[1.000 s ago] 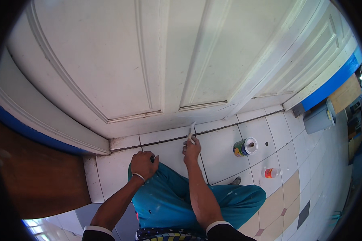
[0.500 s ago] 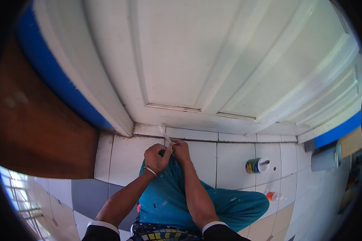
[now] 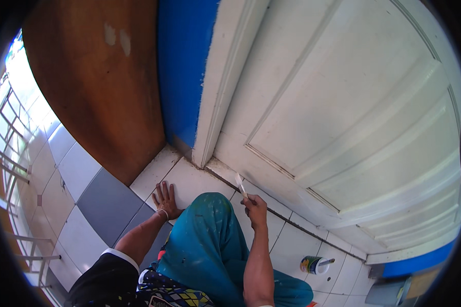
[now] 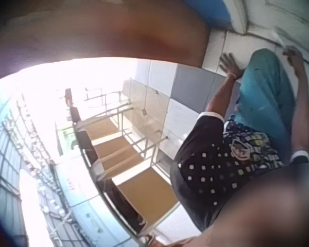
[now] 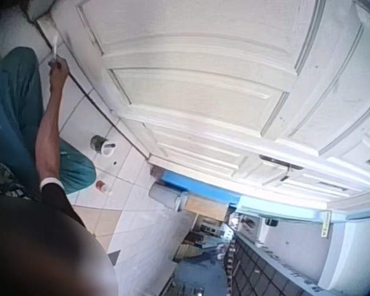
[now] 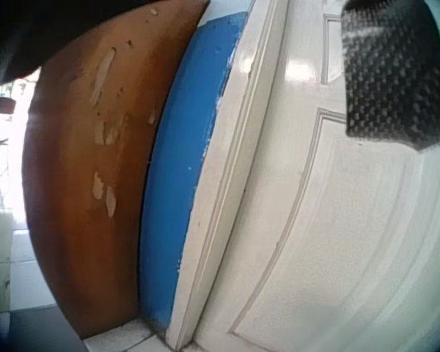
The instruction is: The person paints the bottom edge and frame of a wooden door with white paint using a paintbrush.
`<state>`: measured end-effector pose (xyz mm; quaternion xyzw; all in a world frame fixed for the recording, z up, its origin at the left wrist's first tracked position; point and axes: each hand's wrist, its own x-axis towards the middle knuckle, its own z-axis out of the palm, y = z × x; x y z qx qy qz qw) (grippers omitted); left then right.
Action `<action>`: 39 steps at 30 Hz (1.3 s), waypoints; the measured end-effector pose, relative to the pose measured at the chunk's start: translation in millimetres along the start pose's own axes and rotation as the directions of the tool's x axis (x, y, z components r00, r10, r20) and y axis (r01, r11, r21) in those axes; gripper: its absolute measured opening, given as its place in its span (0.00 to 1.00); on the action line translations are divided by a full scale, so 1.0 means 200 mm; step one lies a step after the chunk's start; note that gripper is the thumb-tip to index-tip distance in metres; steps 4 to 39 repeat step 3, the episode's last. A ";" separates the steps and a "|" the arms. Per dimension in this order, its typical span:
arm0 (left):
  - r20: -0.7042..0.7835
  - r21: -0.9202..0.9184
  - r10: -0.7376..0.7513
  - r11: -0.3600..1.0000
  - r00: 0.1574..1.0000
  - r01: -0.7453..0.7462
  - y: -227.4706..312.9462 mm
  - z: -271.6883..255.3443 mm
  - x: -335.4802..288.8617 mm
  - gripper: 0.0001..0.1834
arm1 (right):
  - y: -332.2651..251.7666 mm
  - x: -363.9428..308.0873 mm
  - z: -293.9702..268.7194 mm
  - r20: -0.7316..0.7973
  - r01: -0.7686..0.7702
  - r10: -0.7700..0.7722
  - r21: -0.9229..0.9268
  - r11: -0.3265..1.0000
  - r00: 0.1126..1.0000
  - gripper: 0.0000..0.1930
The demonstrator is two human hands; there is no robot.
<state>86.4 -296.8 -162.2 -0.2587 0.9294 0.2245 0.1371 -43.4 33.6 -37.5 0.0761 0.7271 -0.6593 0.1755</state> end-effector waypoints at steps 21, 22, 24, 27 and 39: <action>0.080 0.108 -0.009 0.994 0.997 0.000 0.11 -0.09 -0.02 0.76 | 0.06 0.23 0.15 0.047 0.040 -0.039 -0.015 0.999 0.998 0.14; 0.080 0.108 -0.009 0.994 0.997 0.000 0.11 -0.09 -0.02 0.76 | 0.06 0.23 0.15 0.047 0.040 -0.039 -0.015 0.999 0.998 0.14; 0.080 0.108 -0.009 0.994 0.997 0.000 0.11 -0.09 -0.02 0.76 | 0.06 0.23 0.15 0.047 0.040 -0.039 -0.015 0.999 0.998 0.14; 0.080 0.108 -0.009 0.994 0.997 0.000 0.11 -0.09 -0.02 0.76 | 0.06 0.23 0.15 0.047 0.040 -0.039 -0.015 0.999 0.998 0.14; 0.080 0.108 -0.009 0.994 0.997 0.000 0.11 -0.09 -0.02 0.76 | 0.06 0.23 0.15 0.047 0.040 -0.039 -0.015 0.999 0.998 0.14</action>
